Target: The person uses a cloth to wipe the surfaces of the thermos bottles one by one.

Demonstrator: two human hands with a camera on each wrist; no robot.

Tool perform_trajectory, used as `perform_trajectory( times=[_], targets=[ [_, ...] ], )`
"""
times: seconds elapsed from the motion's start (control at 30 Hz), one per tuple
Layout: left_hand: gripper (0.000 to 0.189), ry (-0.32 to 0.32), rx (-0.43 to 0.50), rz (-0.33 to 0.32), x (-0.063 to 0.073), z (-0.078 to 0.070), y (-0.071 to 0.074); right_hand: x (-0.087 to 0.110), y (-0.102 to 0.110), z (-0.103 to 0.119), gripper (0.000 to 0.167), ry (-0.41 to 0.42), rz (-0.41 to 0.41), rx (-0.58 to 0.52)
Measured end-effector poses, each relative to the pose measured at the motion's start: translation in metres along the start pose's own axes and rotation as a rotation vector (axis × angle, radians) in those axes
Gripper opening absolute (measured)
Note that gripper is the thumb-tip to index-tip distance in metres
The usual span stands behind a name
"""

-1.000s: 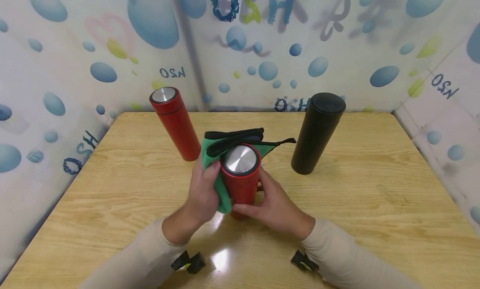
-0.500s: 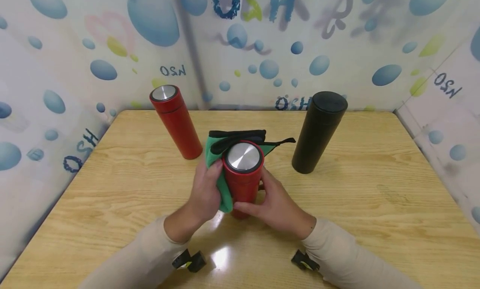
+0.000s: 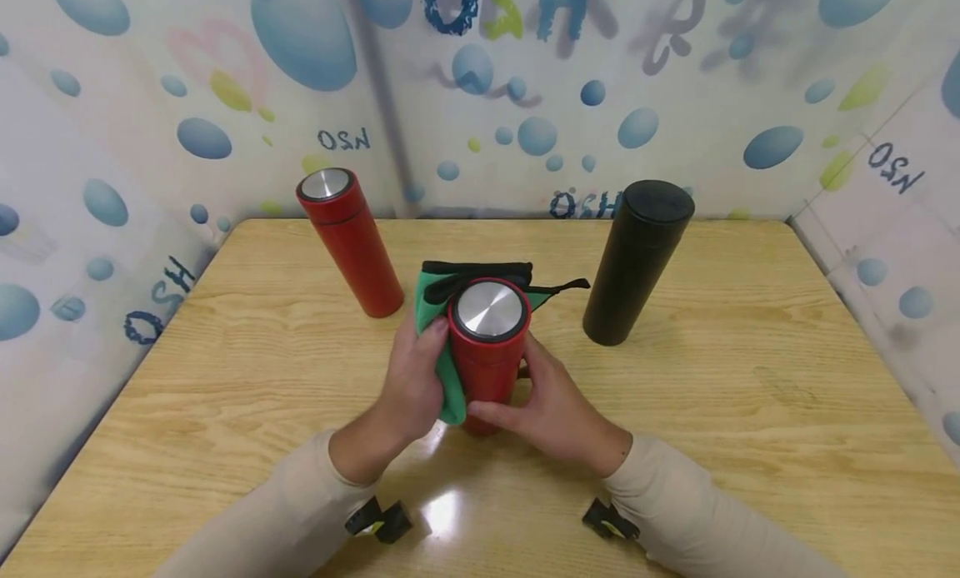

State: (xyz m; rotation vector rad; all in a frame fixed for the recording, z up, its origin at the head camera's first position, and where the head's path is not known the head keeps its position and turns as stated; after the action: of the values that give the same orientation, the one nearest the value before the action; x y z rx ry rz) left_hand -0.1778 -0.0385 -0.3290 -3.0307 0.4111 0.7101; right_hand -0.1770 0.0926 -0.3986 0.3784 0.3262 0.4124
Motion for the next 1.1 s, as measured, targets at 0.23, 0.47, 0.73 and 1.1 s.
perform_trajectory(
  times=[0.23,0.47,0.73,1.1],
  targets=[
    [0.043,0.011,-0.003,0.001,0.000,0.002,0.000,0.000,0.000,0.001,0.068,-0.003,-0.004,0.012],
    [0.043,-0.006,-0.011,0.000,-0.001,0.000,0.000,0.000,0.000,0.000,0.067,-0.009,0.001,0.003],
    [0.045,0.052,0.012,-0.040,0.000,0.002,0.004,-0.001,-0.002,0.001,0.068,0.010,0.017,-0.021],
    [0.053,-0.070,0.058,-0.076,-0.001,-0.015,0.011,-0.001,-0.004,0.004,0.071,0.027,0.031,-0.032]
  ],
)
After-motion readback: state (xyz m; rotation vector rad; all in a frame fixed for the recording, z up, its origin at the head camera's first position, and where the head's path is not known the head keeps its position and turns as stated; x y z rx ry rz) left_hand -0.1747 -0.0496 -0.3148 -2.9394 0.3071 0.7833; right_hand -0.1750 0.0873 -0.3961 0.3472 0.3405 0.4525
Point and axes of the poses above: each hand's wrist, its own x-axis away from the middle knuckle, its own y-axis out of the back of the hand, z = x × y, the point moved 7 cm from there along -x, towards the middle knuckle, and after that the axes turned 1 degree about y, right-handed, at the moved point
